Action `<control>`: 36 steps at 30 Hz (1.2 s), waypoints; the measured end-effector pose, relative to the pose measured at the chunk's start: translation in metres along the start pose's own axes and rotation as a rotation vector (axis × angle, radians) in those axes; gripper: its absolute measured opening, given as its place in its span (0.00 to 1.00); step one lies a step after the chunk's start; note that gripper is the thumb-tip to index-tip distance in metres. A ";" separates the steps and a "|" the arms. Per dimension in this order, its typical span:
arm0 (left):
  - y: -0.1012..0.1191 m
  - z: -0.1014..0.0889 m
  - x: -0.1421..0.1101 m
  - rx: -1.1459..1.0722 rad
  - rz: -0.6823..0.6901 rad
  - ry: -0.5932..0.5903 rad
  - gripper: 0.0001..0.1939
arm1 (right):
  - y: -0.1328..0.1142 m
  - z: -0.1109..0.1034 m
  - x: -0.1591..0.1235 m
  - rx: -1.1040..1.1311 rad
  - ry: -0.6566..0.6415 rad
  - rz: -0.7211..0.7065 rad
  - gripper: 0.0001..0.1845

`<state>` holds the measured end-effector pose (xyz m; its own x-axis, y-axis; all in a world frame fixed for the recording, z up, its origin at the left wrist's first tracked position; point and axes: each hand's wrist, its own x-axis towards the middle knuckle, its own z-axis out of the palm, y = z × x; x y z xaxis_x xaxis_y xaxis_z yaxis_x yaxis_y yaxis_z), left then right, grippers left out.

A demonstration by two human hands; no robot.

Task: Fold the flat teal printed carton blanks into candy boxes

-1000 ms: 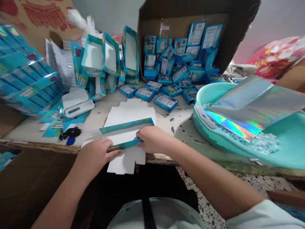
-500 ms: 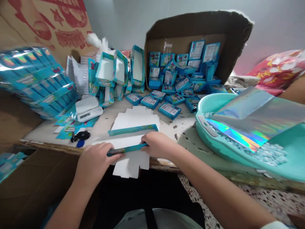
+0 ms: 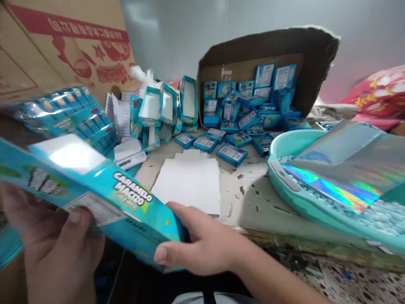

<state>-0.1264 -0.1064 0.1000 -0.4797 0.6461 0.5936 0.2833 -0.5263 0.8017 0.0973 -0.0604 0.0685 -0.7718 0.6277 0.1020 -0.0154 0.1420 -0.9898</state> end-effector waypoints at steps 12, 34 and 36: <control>-0.023 0.032 -0.093 0.005 -0.136 -0.327 0.12 | 0.019 0.043 -0.011 -0.030 0.704 -0.576 0.19; -0.031 0.009 -0.102 0.353 -0.500 -0.680 0.19 | -0.007 -0.005 -0.036 -0.400 0.000 0.198 0.14; -0.028 0.012 -0.101 0.325 -0.461 -0.750 0.24 | -0.015 -0.010 -0.036 -0.432 -0.109 0.252 0.15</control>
<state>-0.0755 -0.1503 0.0180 0.0260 0.9996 0.0115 0.4712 -0.0224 0.8818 0.1322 -0.0777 0.0811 -0.7795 0.6033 -0.1684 0.4265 0.3143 -0.8481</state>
